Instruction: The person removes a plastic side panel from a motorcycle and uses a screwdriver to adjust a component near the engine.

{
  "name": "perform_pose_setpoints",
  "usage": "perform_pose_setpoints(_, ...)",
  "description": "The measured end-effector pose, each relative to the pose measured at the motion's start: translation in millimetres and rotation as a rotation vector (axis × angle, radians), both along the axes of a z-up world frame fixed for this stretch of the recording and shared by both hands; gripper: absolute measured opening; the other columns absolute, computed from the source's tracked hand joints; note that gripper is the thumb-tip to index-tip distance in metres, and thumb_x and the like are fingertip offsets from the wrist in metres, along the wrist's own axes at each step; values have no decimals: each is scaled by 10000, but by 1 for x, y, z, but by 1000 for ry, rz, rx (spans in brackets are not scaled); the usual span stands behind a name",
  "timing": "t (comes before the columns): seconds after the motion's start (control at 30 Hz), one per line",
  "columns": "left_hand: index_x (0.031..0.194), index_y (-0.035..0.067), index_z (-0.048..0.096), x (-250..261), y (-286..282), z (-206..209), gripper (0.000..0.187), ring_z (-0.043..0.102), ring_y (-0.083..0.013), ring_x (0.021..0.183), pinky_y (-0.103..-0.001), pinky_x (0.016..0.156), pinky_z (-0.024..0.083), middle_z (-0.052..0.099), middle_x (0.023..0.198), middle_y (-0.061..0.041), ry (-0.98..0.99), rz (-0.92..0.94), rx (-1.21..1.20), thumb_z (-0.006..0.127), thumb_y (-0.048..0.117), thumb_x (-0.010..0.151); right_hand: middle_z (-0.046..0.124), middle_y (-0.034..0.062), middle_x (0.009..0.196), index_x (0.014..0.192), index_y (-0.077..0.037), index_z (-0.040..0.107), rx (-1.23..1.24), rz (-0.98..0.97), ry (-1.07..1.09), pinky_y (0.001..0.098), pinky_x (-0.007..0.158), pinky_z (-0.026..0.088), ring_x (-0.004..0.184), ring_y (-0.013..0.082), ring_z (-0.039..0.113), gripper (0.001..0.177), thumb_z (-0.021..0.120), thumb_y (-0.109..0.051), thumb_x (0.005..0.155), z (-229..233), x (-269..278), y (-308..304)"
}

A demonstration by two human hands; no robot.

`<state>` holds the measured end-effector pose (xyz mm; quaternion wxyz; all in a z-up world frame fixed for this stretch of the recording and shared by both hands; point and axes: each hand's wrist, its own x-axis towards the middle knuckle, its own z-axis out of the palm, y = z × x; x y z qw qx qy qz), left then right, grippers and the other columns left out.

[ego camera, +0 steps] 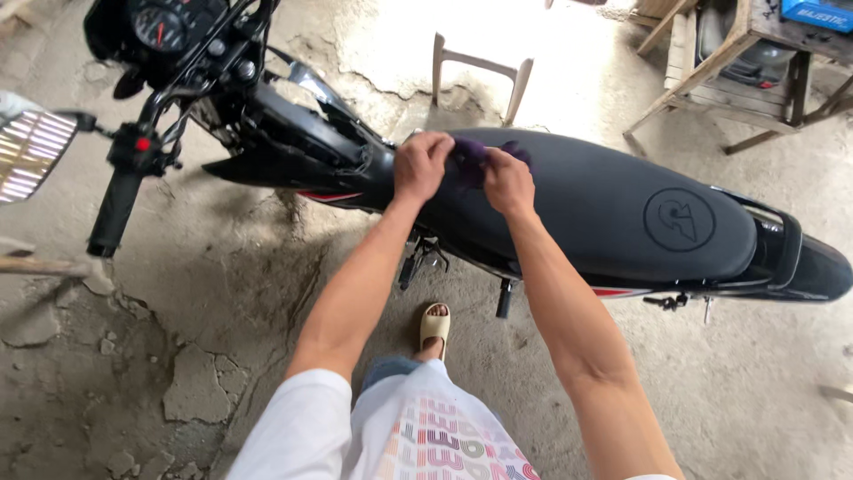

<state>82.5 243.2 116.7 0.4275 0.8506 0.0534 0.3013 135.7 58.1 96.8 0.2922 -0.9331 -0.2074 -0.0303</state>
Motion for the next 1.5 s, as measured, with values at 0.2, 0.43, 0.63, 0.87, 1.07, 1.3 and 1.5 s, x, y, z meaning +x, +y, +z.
perform_pose_setpoints(0.2,977,69,720,-35,67,-23,240,696,-118,787,-271,641,529,750,871,-61,49,-104,-646,676,300,1028,715,92,961,1089,-71,729,614,-215,338,336,768,515,848,206,668,201,580,-194,1032,-23,-59,-9)
perform_pose_setpoints(0.43,1012,85,591,-101,107,-57,219,697,-165,644,-294,572,582,698,769,-73,42,-265,-1054,568,294,1075,651,3,1018,1186,-168,635,1181,-221,862,372,770,544,930,168,635,276,533,-316,976,-49,-197,13)
perform_pose_setpoints(0.63,1012,92,596,-173,71,-128,181,701,-168,650,-296,568,572,730,811,-97,246,-389,-1039,544,254,1074,628,-16,1310,1387,-114,598,952,-10,957,323,1022,450,1202,97,543,428,520,-379,1060,-153,-289,97)
perform_pose_setpoints(0.87,1028,90,655,-209,149,-246,267,730,-171,922,-329,771,599,758,1024,-66,629,-361,-1237,515,311,1080,623,30,1345,1409,-18,514,924,-185,905,290,1059,435,1221,118,563,480,588,-324,1046,-209,-345,186)
perform_pose_setpoints(1.07,1192,53,737,-208,221,-370,422,691,-228,1076,-376,948,517,745,1154,-117,732,-363,-382,528,394,1056,664,68,1263,1398,-34,535,1114,-415,897,299,953,512,1107,147,631,567,548,-458,1023,-263,-315,278)
perform_pose_setpoints(1.3,1237,-2,718,-151,272,-492,431,677,-228,1115,-358,989,515,755,1205,-144,725,-442,-705,576,348,1026,692,84,1158,1281,5,639,1286,-546,957,351,861,531,1001,189,643,523,587,-442,1014,-425,-241,325)
perform_pose_setpoints(1.5,1411,18,607,-102,260,-568,469,625,-190,1218,-311,1064,468,681,1354,-118,403,-497,-836,598,266,1013,713,37,1149,1237,-32,668,1153,-640,728,310,868,522,992,123,654,545,536,-511,1014,-529,-190,337)
